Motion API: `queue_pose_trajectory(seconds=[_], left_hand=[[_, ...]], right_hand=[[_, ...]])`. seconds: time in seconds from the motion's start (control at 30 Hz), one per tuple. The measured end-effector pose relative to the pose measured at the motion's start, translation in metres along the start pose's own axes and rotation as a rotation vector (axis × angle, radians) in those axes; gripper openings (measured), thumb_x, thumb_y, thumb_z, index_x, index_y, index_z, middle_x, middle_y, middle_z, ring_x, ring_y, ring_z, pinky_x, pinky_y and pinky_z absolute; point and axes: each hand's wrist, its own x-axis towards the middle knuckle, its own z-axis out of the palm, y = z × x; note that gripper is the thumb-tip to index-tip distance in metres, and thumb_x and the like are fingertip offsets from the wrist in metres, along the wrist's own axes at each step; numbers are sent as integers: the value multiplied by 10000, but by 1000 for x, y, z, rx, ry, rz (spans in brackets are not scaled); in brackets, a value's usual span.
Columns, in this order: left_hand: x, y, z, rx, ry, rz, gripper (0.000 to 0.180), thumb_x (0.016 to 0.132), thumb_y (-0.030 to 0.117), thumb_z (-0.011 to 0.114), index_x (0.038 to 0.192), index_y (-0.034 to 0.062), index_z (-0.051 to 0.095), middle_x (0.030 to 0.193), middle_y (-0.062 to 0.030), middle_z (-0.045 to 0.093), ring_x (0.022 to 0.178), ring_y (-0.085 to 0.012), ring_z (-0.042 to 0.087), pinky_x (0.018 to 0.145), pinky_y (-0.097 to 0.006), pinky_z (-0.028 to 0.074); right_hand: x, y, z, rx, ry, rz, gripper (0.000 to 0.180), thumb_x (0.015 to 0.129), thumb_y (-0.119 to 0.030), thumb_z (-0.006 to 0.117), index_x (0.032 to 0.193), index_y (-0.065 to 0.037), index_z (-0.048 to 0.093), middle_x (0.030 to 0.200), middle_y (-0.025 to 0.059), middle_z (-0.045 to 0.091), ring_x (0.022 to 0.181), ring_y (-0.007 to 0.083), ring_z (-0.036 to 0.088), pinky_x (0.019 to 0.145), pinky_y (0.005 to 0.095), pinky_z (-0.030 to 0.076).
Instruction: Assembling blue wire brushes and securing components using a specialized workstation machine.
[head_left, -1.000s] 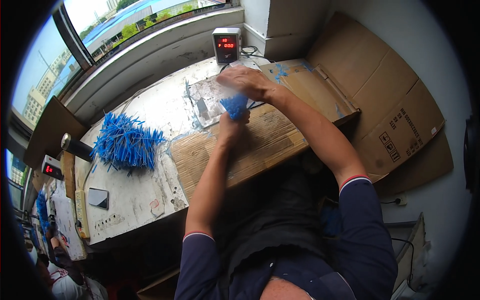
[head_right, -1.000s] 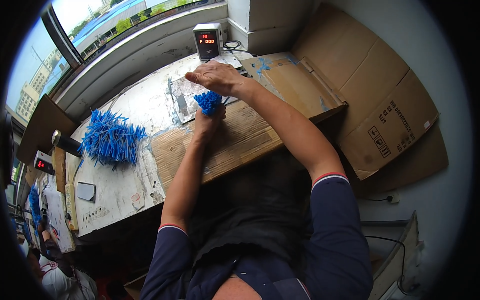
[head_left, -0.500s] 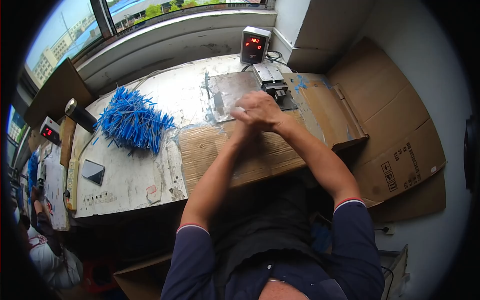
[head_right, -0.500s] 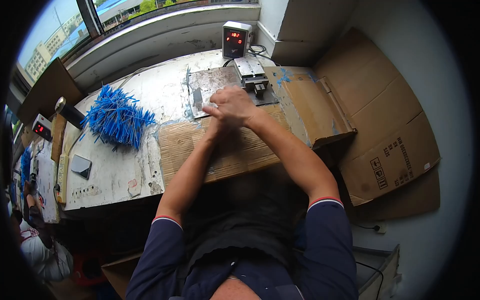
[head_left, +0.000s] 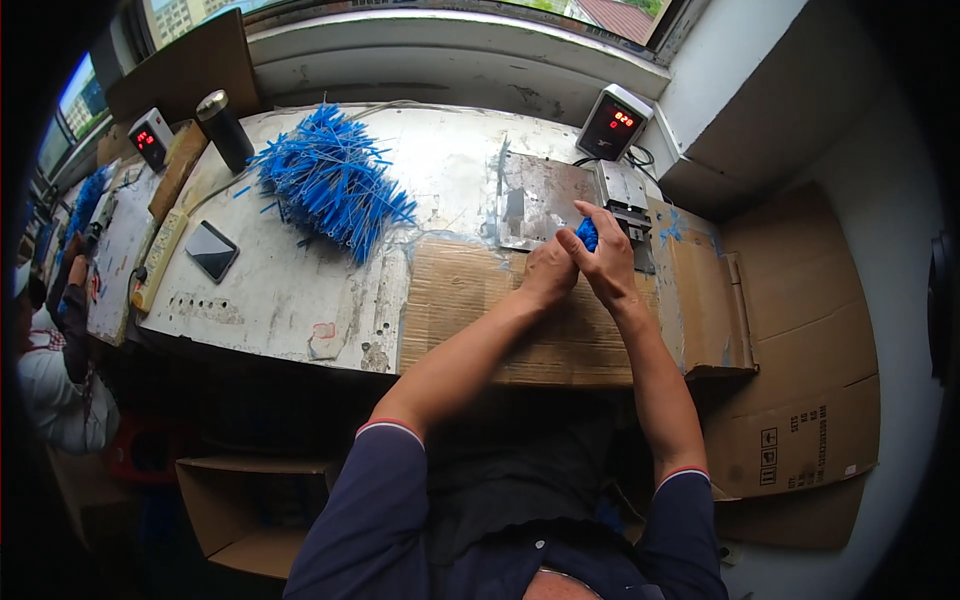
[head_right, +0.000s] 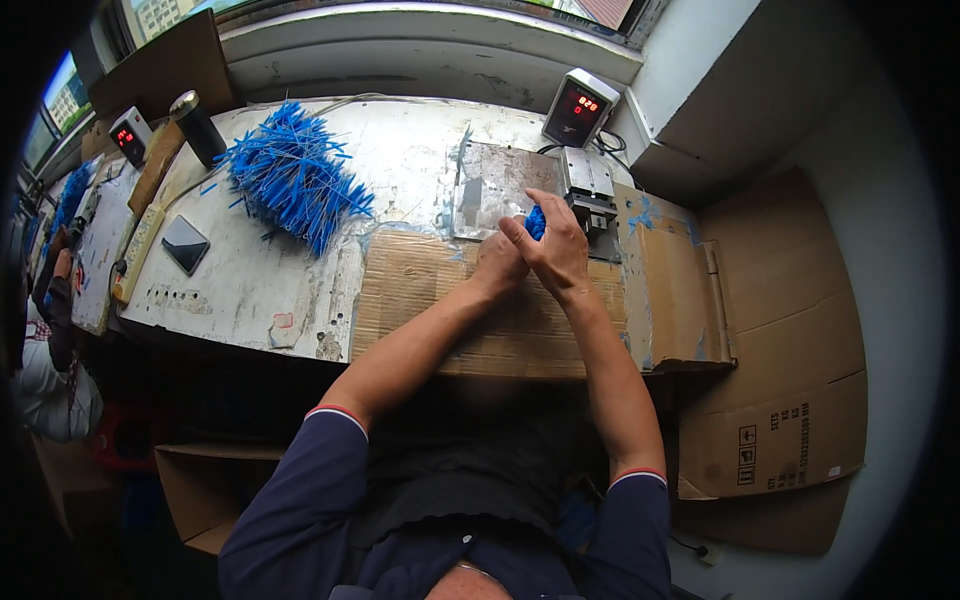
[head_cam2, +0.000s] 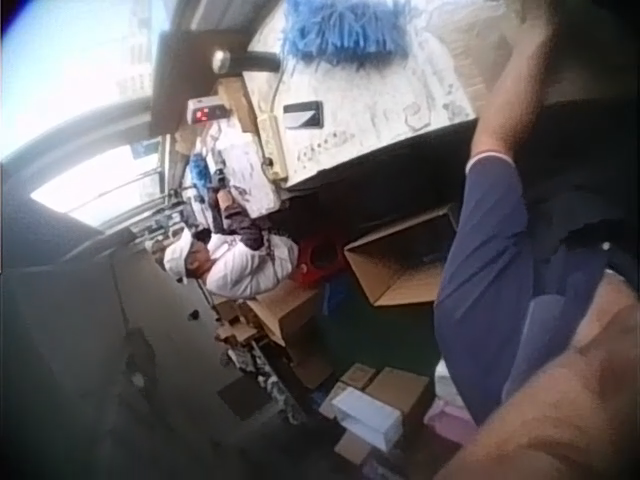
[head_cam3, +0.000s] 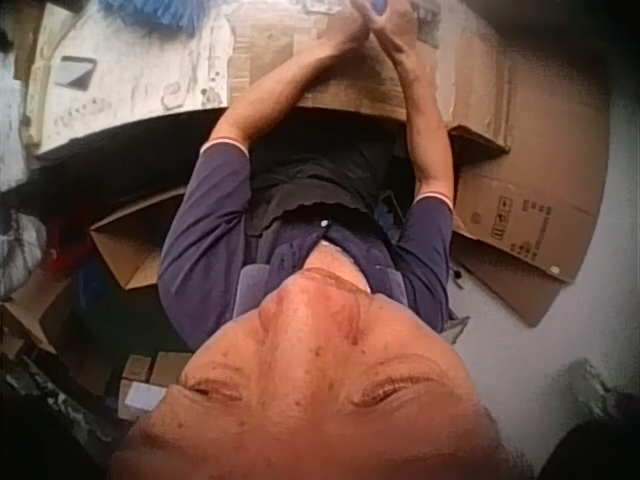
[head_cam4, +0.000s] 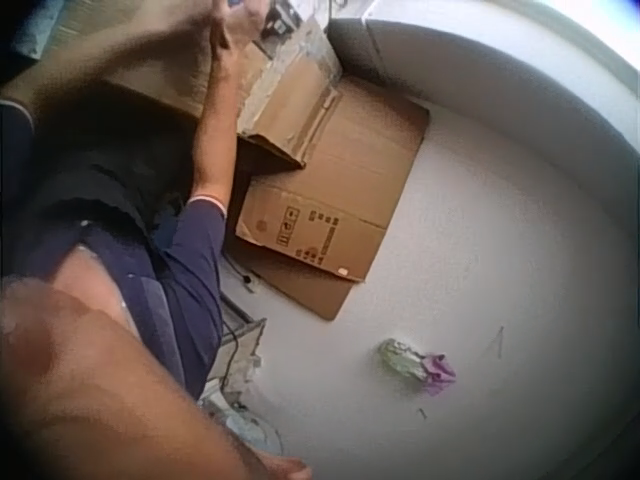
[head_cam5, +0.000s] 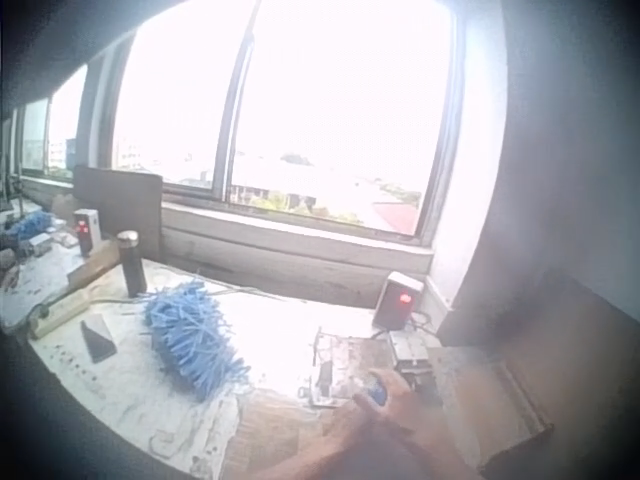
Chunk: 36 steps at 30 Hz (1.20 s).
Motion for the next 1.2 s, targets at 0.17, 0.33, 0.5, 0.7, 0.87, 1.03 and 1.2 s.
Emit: queue_pose_trajectory(seconds=[0.17, 0.33, 0.5, 0.7, 0.87, 1.03, 1.2], left_hand=[[-3, -3, -18, 62, 68, 170, 157, 947, 151, 585, 1064, 56, 625, 952, -215, 711, 858, -424, 701, 715, -528, 552], [3, -6, -14, -20, 41, 153, 187, 939, 160, 611, 1100, 68, 622, 919, -225, 711, 845, -440, 698, 719, -537, 550], [-3, 9, -30, -47, -102, 117, 207, 937, 210, 646, 1107, 92, 635, 870, -230, 710, 846, -441, 694, 722, -519, 550], [-9, 14, -6, -361, -311, 51, 180, 815, 53, 676, 987, 25, 629, 826, -181, 704, 779, -292, 699, 740, -415, 540], [-10, -6, -12, -140, -119, 92, 290, 831, 64, 671, 1113, 66, 607, 871, -230, 706, 876, -447, 689, 756, -499, 535], [-4, 10, -32, 111, -56, 106, 245, 900, 88, 589, 1139, 39, 570, 882, -224, 716, 831, -441, 702, 733, -532, 556], [3, -9, -17, 269, 213, 296, 132, 911, 125, 569, 998, 35, 608, 819, -188, 702, 755, -376, 723, 669, -476, 581]], right_hand=[[9, -12, 20, -79, 192, -45, 543, 891, -535, 716, 1096, -32, 718, 1038, 159, 705, 929, 344, 699, 813, 405, 553], [13, 3, 28, -76, 393, -109, 284, 904, -334, 766, 840, -61, 720, 790, 117, 678, 678, 318, 671, 609, 377, 523], [14, 27, 39, 102, 382, -97, 353, 937, -171, 709, 669, -25, 531, 638, 177, 545, 550, 350, 561, 527, 422, 437], [5, 41, 16, 219, 221, 44, 424, 984, -166, 669, 633, 0, 497, 554, 112, 454, 485, 165, 454, 487, 354, 378], [11, 24, 29, 409, 114, 211, 392, 1015, -260, 652, 723, -1, 621, 614, 63, 564, 584, 112, 505, 561, 310, 435], [13, 14, 2, -266, 151, -53, 496, 986, -514, 616, 966, -23, 678, 828, 179, 692, 788, 317, 691, 737, 420, 510], [7, -2, 17, -52, -31, 164, 578, 989, -572, 575, 1002, -5, 687, 856, 182, 700, 784, 291, 675, 749, 398, 511]])
